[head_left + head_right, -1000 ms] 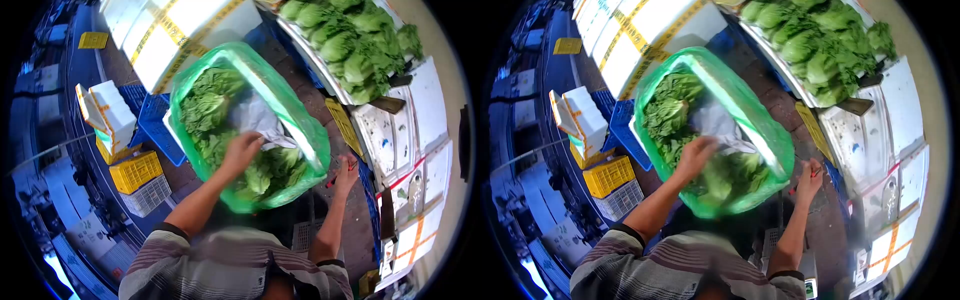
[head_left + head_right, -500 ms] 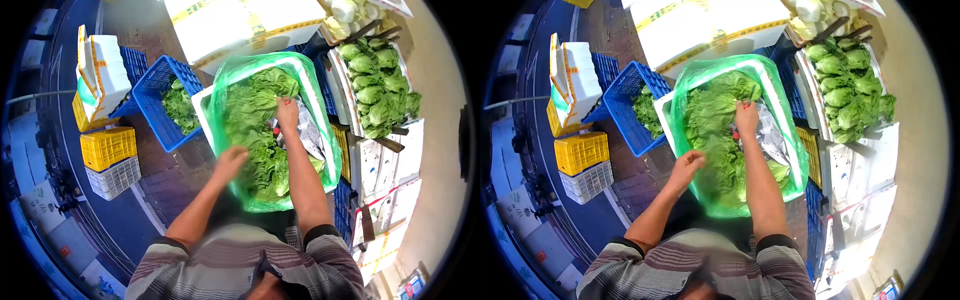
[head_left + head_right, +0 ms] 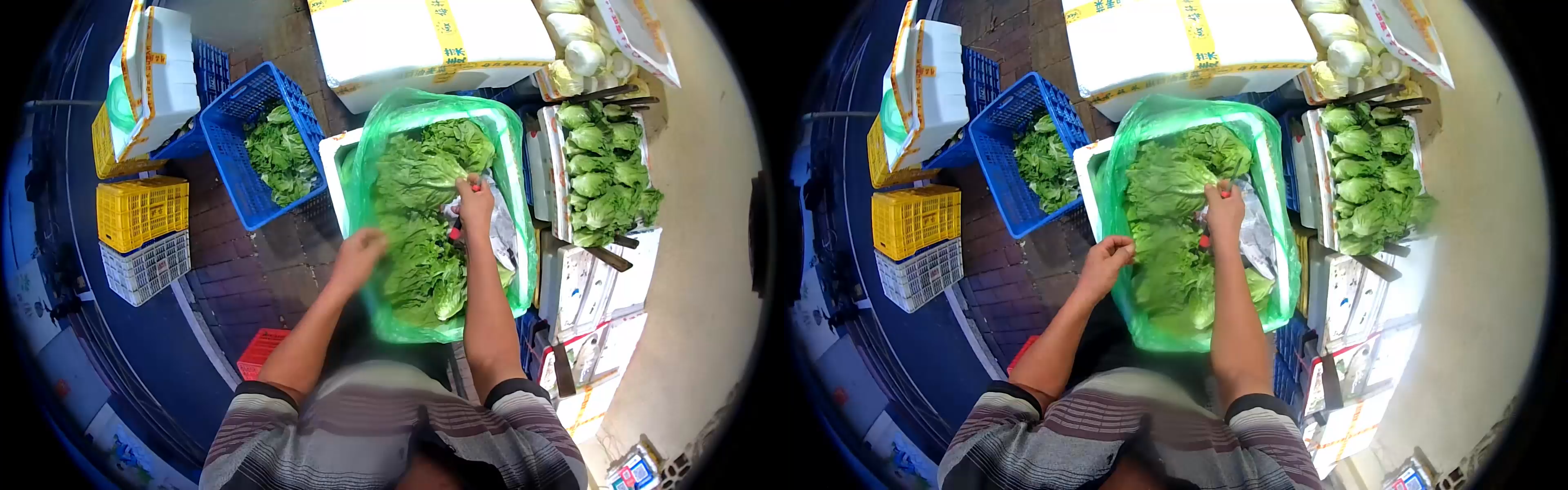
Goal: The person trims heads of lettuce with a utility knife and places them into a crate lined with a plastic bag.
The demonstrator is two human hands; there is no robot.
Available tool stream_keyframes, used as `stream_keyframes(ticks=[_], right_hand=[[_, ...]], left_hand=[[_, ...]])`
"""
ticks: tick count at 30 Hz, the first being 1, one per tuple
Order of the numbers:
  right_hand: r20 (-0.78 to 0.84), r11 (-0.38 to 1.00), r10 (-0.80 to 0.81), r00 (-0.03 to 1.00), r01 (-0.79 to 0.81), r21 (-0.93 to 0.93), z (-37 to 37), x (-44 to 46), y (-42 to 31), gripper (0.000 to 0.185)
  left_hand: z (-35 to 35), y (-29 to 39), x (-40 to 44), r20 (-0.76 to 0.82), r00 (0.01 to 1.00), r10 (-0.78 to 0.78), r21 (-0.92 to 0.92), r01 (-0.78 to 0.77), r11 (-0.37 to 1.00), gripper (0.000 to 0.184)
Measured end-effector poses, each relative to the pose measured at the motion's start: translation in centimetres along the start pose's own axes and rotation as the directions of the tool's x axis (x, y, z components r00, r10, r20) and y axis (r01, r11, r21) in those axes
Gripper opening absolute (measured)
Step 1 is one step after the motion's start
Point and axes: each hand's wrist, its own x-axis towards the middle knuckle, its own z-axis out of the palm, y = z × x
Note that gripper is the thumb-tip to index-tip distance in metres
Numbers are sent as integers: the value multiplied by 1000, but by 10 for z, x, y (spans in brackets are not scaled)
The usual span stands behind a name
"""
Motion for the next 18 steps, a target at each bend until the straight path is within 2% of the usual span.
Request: stream_keyframes(ticks=[3, 4, 7, 8, 11, 12, 14, 15, 17, 18], right_hand=[[43, 998, -36, 998, 38, -43, -4, -8, -7, 27], [15, 960, -221, 975, 220, -171, -3, -8, -2, 23], [7, 966, -250, 968, 250, -61, -7, -42, -10, 27], [4, 956, -270, 963, 269, -115, -11, -45, -3, 26], [-55, 978, -206, 977, 204, -46, -27, -78, -16, 23], [-71, 987, -142, 987, 147, 63, -34, -86, -20, 22], [-92, 961, -10, 996, 35, 275, -52, -100, -23, 21], [5, 966, -24, 1000, 22, 258, -69, -99, -16, 20], [63, 917, 48, 997, -69, 392, -83, -111, -21, 20], [82, 933, 76, 994, -100, 345, -88, -115, -25, 23]], left_hand=[[7, -12, 2, 17, 1000, -5, -69, 6, 998, 28], [9, -16, 5, 33, 999, -1, -85, 4, 996, 29], [14, -21, 9, 86, 996, -35, -65, 41, 997, 31], [16, -20, 10, 104, 993, -53, -47, 58, 997, 31], [32, -5, 3, 165, 968, -189, -331, 235, 914, 36], [33, -13, 8, 236, 944, -230, -374, 307, 875, 53], [39, -13, 10, 226, 942, -248, -429, 325, 843, 66], [42, -12, 12, 223, 941, -255, -457, 332, 825, 73], [39, 16, 4, 181, 981, -69, -602, 166, 781, 82], [35, 16, 6, 175, 984, 25, -647, 96, 757, 80]])
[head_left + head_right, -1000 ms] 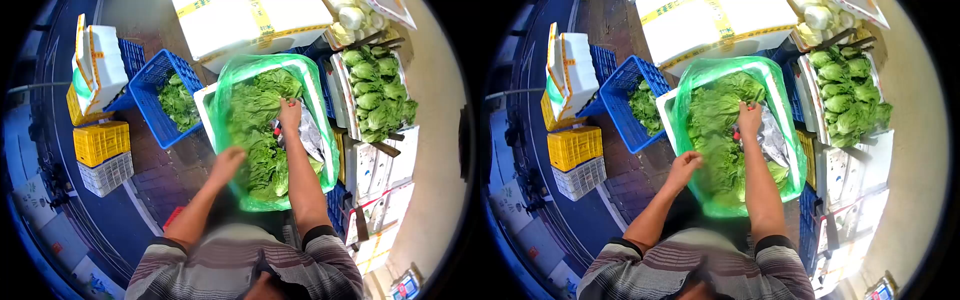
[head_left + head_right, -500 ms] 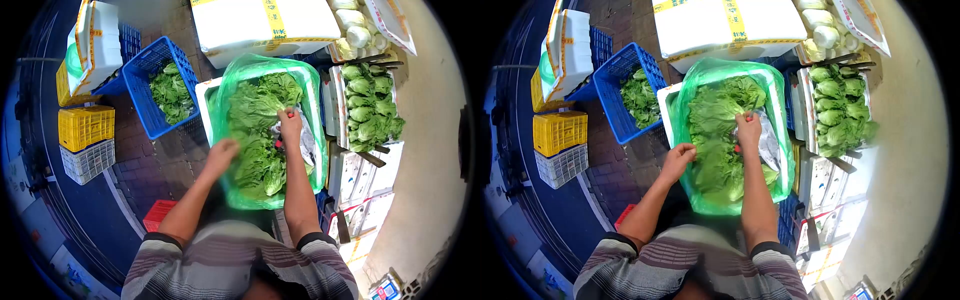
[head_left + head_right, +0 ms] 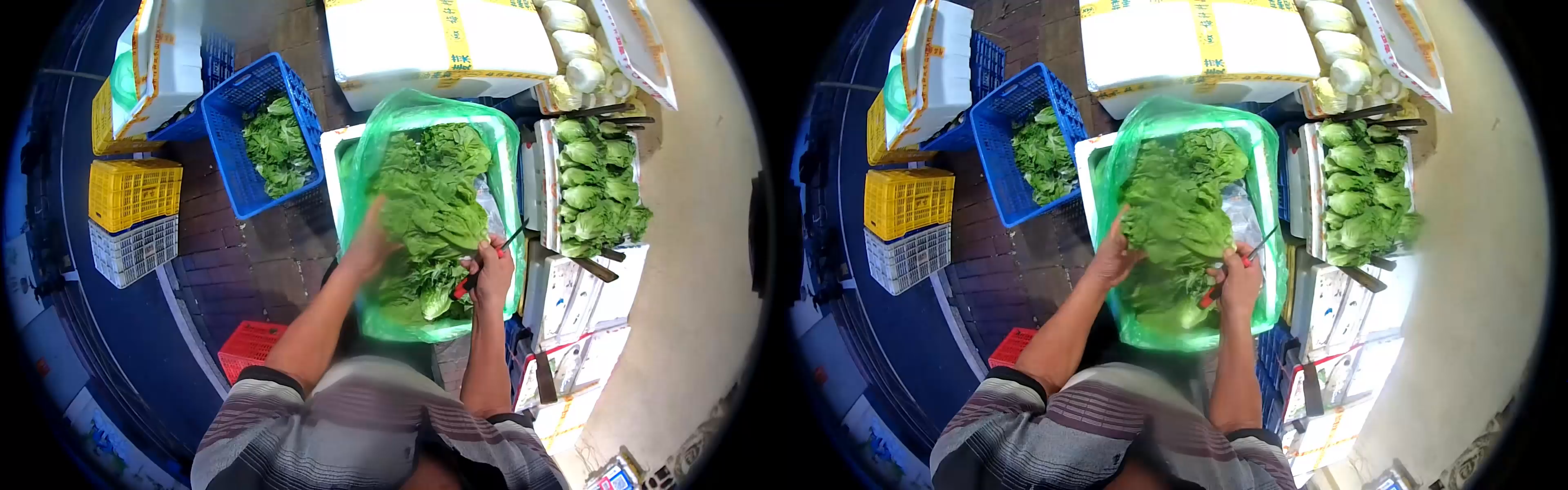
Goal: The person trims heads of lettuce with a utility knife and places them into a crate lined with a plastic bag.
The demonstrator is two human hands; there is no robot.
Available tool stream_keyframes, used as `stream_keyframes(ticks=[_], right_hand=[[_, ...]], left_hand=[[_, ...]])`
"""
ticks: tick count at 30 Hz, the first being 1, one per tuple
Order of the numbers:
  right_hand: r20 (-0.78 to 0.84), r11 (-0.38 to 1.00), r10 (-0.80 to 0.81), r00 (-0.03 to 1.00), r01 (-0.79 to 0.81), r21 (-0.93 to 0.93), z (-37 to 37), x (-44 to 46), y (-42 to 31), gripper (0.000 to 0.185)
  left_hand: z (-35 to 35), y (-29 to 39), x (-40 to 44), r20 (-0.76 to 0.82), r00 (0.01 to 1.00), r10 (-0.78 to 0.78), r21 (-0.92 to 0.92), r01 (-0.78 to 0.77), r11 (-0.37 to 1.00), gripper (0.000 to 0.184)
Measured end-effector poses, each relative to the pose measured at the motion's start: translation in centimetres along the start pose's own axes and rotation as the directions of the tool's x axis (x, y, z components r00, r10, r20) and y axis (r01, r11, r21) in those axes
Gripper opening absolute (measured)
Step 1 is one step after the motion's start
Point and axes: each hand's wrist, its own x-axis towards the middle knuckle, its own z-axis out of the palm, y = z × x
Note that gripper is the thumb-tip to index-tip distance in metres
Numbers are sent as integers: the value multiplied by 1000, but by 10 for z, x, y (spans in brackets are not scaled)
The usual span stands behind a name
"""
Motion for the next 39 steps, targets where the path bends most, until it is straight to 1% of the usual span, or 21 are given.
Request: stream_keyframes(ticks=[1, 2, 3, 4, 7, 8, 9, 11, 12, 14, 15, 17, 18, 21, 22, 25, 28, 32, 34, 37, 39], right_hand=[[21, 1000, -2, 1000, 2, -16, 1, -5, -5, 23], [42, 999, -1, 999, 2, -33, 6, -12, -8, 23], [68, 999, -4, 998, 7, -45, 13, -14, -9, 23], [102, 991, -38, 994, 51, -125, 20, -13, -8, 25], [245, 891, -245, 938, 317, -325, 55, -26, -20, 29], [384, 900, -277, 881, 377, -216, 61, -28, -21, 40], [465, 904, -240, 852, 371, -212, 65, -30, -20, 50], [537, 856, -232, 811, 432, -283, 85, -41, -32, 47], [576, 809, -246, 779, 492, -320, 93, -42, -30, 46], [653, 698, -265, 709, 608, -378, 108, -45, -26, 46], [677, 663, -247, 694, 630, -404, 116, -49, -27, 47], [714, 586, -209, 668, 670, -456, 133, -61, -30, 50], [725, 589, -150, 672, 649, -481, 142, -63, -29, 55], [758, 564, -190, 624, 702, -436, 162, -68, -21, 57], [757, 568, -187, 626, 698, -436, 167, -68, -18, 57], [791, 606, -133, 597, 681, -412, 182, -68, -15, 57], [800, 594, -106, 591, 683, -426, 191, -71, -11, 56], [816, 597, -98, 570, 690, -410, 202, -73, -3, 57], [819, 592, -51, 571, 678, -436, 207, -74, -2, 56], [828, 593, -11, 560, 670, -445, 214, -78, -2, 54], [833, 595, 2, 553, 669, -446, 219, -80, -1, 53]], left_hand=[[-3, 3, 1, 57, 996, 75, -48, -73, 996, 79], [-20, -6, 7, 131, 982, 135, -78, -125, 989, 72], [-18, 1, 9, 149, 972, 182, -84, -171, 982, 70], [-16, 8, 11, 166, 959, 228, -92, -215, 972, 68], [-12, 39, -10, -24, 994, 106, -182, -108, 977, 62], [-24, 37, -9, -25, 993, 112, -325, -114, 939, 52], [-38, 37, -11, -14, 994, 107, -390, -104, 915, 51], [-63, 40, -20, 7, 995, 101, -512, -83, 855, 51], [-68, 42, -24, -38, 991, 125, -537, -126, 834, 50], [-86, 48, -33, -10, 989, 148, -577, -127, 807, 51], [-92, 51, -38, 4, 987, 158, -596, -124, 794, 51], [-101, 56, -46, -33, 982, 184, -594, -167, 786, 53], [-107, 57, -49, -40, 980, 195, -600, -180, 780, 54], [-120, 60, -57, -52, 971, 234, -628, -214, 749, 55], [-123, 63, -60, -53, 967, 249, -639, -224, 736, 55], [-125, 69, -64, -147, 958, 245, -631, -282, 723, 57], [-130, 71, -68, -148, 956, 254, -665, -286, 690, 58], [-140, 72, -73, -172, 951, 258, -656, -306, 690, 58], [-144, 71, -74, -197, 950, 244, -662, -312, 681, 58], [-149, 71, -78, -249, 943, 219, -615, -329, 717, 59], [-152, 71, -80, -259, 938, 232, -596, -344, 726, 60]])
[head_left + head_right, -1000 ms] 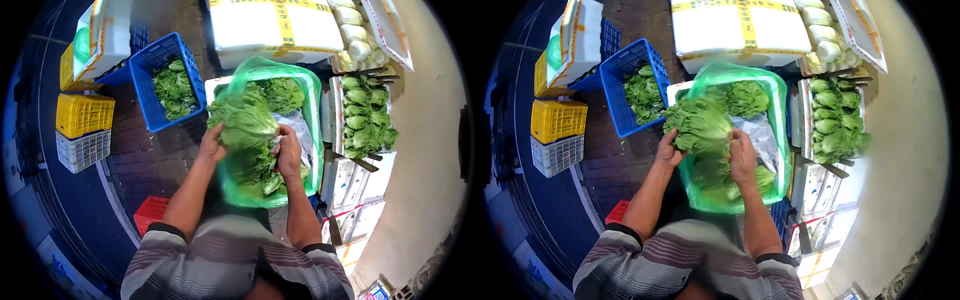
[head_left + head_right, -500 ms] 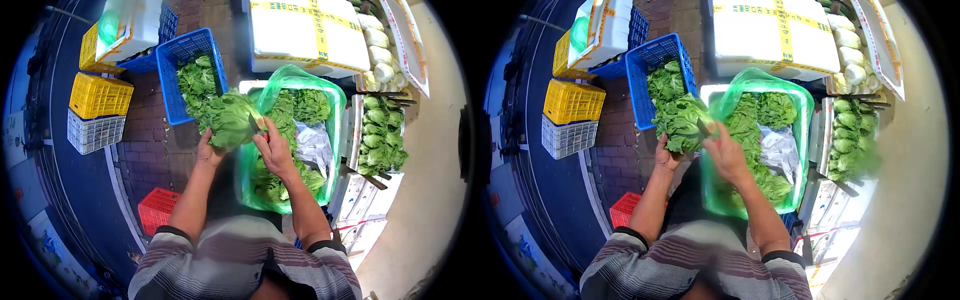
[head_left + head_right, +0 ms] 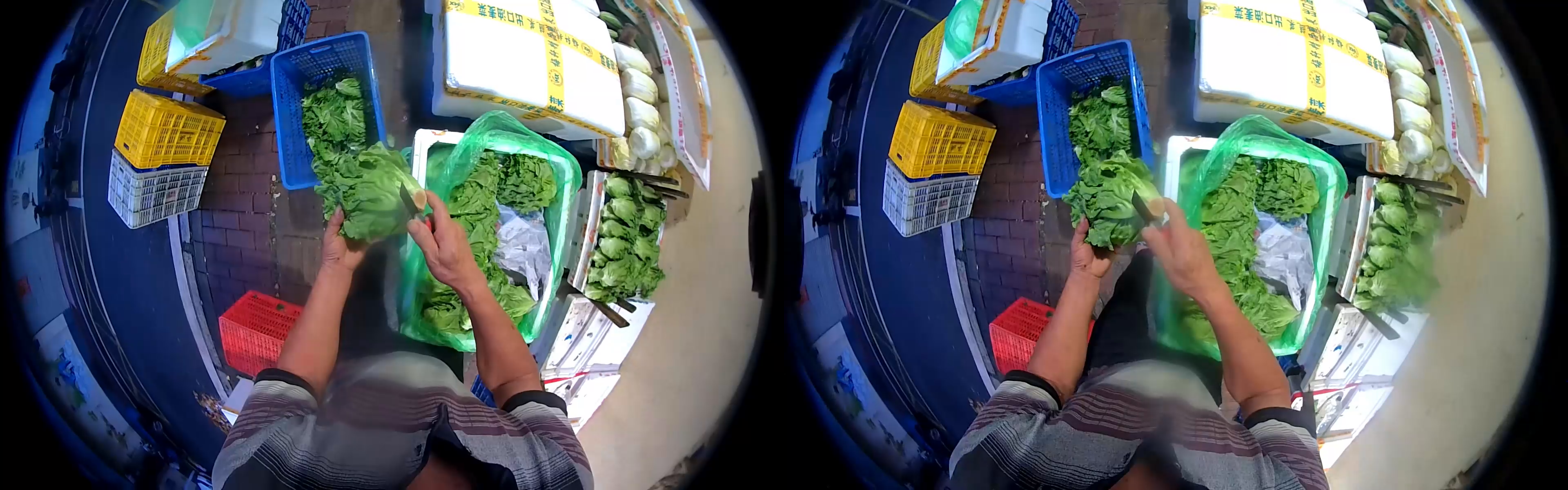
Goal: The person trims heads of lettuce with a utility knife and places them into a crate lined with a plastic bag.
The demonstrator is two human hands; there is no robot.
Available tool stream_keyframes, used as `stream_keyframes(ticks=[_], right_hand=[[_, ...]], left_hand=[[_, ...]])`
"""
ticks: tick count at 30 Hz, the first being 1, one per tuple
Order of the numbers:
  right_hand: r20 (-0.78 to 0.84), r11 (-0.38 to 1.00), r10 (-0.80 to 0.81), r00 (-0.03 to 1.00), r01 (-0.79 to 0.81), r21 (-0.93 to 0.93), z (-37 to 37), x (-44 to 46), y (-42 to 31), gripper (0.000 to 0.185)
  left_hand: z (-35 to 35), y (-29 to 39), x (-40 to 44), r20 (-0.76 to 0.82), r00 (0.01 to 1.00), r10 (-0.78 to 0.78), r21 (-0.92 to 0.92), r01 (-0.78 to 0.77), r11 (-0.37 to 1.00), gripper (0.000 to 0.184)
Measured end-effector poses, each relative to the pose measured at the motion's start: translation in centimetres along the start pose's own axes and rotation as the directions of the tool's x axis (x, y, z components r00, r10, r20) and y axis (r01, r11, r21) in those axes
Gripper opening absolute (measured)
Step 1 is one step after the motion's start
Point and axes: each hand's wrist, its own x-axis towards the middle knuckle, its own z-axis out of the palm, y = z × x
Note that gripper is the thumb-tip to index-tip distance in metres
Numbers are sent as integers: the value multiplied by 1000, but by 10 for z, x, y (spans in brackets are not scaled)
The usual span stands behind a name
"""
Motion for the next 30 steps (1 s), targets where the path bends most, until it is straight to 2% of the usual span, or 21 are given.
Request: stream_keyframes(ticks=[8, 19, 22, 26, 27, 30], right_hand=[[39, 1000, -12, 999, 12, 10, 12, 7, -6, 51], [10, 999, -54, 998, 54, 1, 32, 24, -6, 46], [19, 997, -56, 998, 55, 60, 41, 31, -3, 45], [83, 994, -44, 996, 35, 108, 49, 41, -18, 41], [75, 985, -123, 990, 113, 129, 57, 46, -7, 37], [107, 991, -131, 986, 127, 51, 70, 55, 5, 37]], left_hand=[[-20, 5, 0, -61, 997, 50, 0, -51, 999, 59], [-37, 14, -1, -204, 976, 72, -68, -87, 994, 59], [-36, 21, -7, -210, 974, 78, -66, -94, 993, 56], [-43, 31, -7, -149, 983, 108, -157, -131, 979, 54], [-41, 34, -10, -146, 982, 115, -170, -140, 975, 54], [-46, 40, -11, -153, 976, 153, -207, -183, 961, 54]])
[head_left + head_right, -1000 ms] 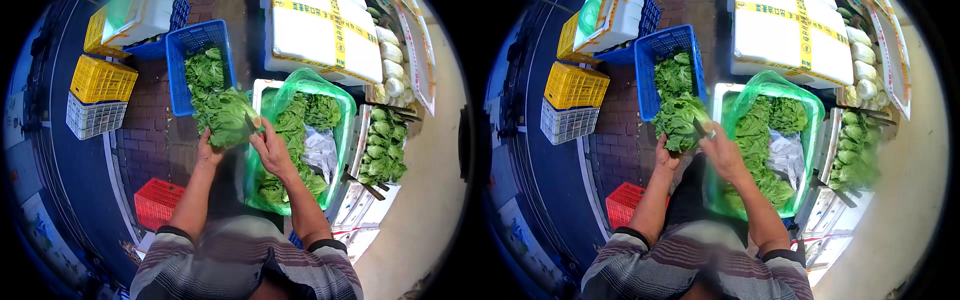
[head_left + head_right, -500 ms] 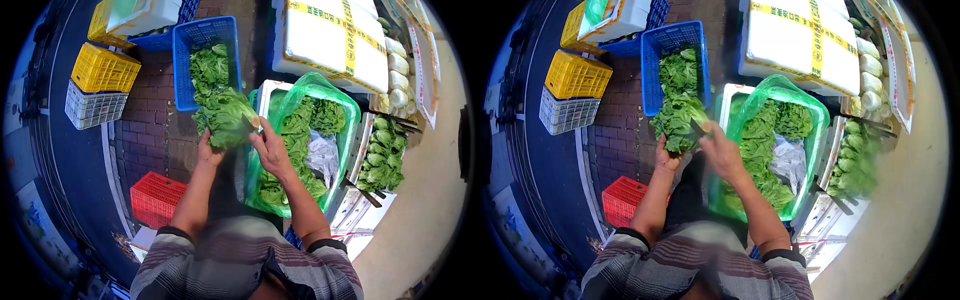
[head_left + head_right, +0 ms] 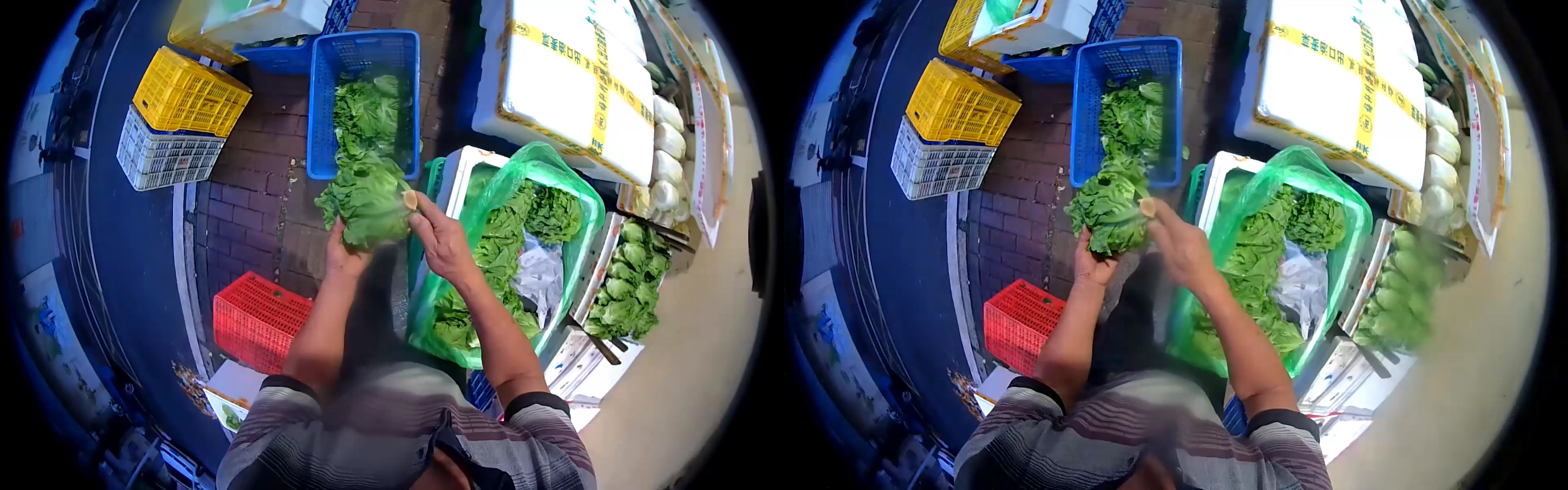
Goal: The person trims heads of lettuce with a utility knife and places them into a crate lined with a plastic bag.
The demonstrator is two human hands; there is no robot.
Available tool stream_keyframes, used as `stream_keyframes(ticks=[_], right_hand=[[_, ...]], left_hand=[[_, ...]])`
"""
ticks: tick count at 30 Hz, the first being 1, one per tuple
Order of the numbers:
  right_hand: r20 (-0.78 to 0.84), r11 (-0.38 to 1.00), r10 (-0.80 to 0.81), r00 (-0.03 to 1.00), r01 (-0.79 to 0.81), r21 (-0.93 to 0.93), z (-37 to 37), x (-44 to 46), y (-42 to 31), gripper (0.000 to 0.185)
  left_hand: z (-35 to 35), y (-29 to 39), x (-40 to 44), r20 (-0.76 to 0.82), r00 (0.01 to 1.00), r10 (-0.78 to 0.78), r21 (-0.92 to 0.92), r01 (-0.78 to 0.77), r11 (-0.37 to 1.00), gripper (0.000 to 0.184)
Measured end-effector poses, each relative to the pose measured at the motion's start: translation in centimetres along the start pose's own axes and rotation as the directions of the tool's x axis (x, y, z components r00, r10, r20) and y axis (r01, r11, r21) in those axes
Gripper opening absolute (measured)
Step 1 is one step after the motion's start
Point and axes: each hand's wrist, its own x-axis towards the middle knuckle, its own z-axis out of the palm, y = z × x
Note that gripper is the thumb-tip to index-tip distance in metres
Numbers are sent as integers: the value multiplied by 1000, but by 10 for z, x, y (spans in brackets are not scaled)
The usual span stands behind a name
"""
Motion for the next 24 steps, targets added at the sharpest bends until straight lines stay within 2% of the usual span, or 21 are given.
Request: stream_keyframes(ticks=[4, 6, 9, 10, 12, 14, 15, 18, 19, 24], right_hand=[[152, 966, 114, 982, -146, 214, 10, 14, -6, 44], [217, 912, 228, 949, -286, 294, 16, 30, -6, 48], [114, 965, 39, 993, -67, 252, 21, 68, -19, 50], [85, 977, 79, 993, -94, 190, 20, 82, -40, 49], [168, 973, 225, 960, -229, 4, 29, 108, -28, 44], [253, 940, 314, 915, -337, 51, 31, 118, -26, 39], [304, 919, 354, 884, -389, 60, 33, 125, -28, 38], [321, 871, 291, 901, -388, 301, 40, 130, -13, 20], [310, 900, 297, 903, -373, 225, 41, 132, -6, 16], [207, 924, 285, 936, -325, 200, 49, 127, 4, 12]], left_hand=[[-31, 22, 16, -12, 996, 86, -4, -86, 996, 54], [-42, 38, 22, 13, 993, 114, -6, -114, 993, 53], [-61, 66, 42, 27, 988, 154, -37, -153, 988, 51], [-64, 78, 48, 46, 987, 156, -33, -155, 987, 52], [-60, 96, 58, 113, 974, 196, 40, -202, 979, 53], [-48, 110, 66, 206, 942, 264, 163, -299, 940, 56], [-35, 122, 64, 229, 949, 219, 218, -269, 938, 58], [-12, 138, 57, 296, 934, 199, 318, -293, 902, 60], [-6, 140, 54, 253, 943, 216, 332, -295, 896, 63], [-14, 140, 58, 243, 949, 202, 330, -277, 902, 64]])
